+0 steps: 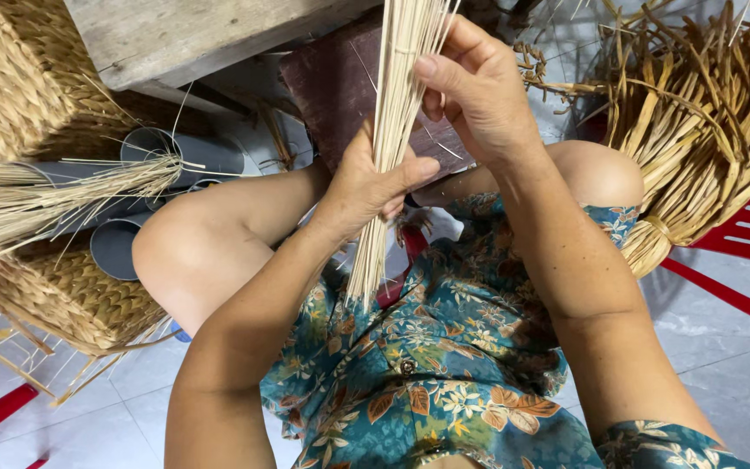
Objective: The person sits on a low stool and processes bundles of dried palm midribs on their lap. They sort and align the sticks, trim the ends with scissors, and sharpen the tips of individual sticks by shaving them with a knife.
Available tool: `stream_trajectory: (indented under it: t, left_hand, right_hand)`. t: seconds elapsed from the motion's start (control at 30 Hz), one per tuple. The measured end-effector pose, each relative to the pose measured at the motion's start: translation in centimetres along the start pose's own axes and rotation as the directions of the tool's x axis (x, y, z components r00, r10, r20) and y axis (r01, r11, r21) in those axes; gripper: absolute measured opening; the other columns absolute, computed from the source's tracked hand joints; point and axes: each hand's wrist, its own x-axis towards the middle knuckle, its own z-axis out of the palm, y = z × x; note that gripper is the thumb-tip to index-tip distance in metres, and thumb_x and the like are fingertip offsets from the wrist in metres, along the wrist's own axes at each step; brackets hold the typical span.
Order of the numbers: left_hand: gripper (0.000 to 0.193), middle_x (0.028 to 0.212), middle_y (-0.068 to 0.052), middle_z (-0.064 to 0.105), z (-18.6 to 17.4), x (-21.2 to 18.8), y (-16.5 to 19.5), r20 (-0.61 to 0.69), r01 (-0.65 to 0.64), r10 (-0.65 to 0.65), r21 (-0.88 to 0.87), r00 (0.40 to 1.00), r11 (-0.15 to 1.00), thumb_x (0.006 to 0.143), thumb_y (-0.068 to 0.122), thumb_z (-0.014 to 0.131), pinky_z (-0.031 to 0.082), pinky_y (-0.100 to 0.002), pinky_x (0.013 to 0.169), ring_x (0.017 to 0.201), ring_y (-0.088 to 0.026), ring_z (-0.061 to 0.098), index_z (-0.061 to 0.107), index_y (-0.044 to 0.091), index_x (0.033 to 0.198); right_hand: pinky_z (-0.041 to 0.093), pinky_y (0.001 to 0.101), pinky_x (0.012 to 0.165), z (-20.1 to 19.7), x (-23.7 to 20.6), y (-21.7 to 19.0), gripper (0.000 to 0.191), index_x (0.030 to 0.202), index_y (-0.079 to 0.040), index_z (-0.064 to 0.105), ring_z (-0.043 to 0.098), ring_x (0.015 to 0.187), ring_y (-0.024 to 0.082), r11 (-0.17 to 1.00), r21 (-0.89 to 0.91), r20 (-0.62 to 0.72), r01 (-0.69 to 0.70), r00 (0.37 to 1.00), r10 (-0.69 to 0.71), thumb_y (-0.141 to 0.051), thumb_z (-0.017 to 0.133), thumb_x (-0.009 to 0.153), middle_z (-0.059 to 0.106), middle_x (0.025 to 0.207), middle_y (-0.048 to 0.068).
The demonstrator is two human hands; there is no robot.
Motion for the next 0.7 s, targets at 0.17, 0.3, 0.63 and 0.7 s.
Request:
stream_trajectory:
  t: [0.17,0.3,0.63,0.7]
  left_hand:
    - [0.020,0.064,-0.001,0.050,-0.5,-0.7,0.9,0.152,0.132,-0.110,-0.144,0.982,0.981,0.098,0.009,0.069,0.042,-0.025,0.040,0.043,-0.006,0.045,0.052,0.003,0.107]
    - [0.020,0.061,0.001,0.046,-1.3,-1.0,1.5,0.340,0.284,-0.193,-0.243,0.921,0.928,0.097,0.011,0.069,0.049,-0.028,0.045,0.043,-0.007,0.046,0.054,0.003,0.107]
    - [0.046,0.090,-0.006,0.068,0.0,0.4,-1.5,-0.107,-0.103,0.142,0.307,0.984,0.946,0.101,0.030,0.065,0.052,-0.021,0.050,0.056,-0.006,0.060,0.049,0.007,0.137]
    - [0.042,0.089,-0.008,0.069,-0.2,0.6,-1.7,-0.064,-0.080,0.093,0.179,0.994,0.981,0.106,0.035,0.060,0.049,-0.021,0.050,0.056,-0.006,0.059,0.052,0.007,0.136]
  right_hand:
    - [0.056,0.0232,0.071,-0.2,0.2,-1.1,0.041,0.136,-0.001,0.061,0.065,0.081,0.010,0.928,0.321,0.185,-0.191,0.973,0.136,-0.019,0.075,0.102,0.069,0.100,0.006]
    - [0.056,0.0230,0.072,-0.2,0.0,-1.5,0.048,0.139,-0.002,0.060,0.067,0.083,0.010,0.965,0.197,0.220,-0.174,0.967,0.129,-0.016,0.076,0.096,0.072,0.110,0.006]
    - [0.055,0.0246,0.073,0.1,0.2,1.1,0.037,0.136,-0.001,0.061,0.066,0.092,0.008,0.981,-0.193,-0.027,0.012,0.999,-0.017,-0.007,0.077,0.103,0.070,0.110,0.001]
    - [0.056,0.0246,0.077,0.0,0.1,0.5,0.039,0.139,-0.002,0.060,0.066,0.095,0.008,0.981,-0.189,0.010,0.032,0.999,-0.030,-0.006,0.076,0.104,0.070,0.113,0.000]
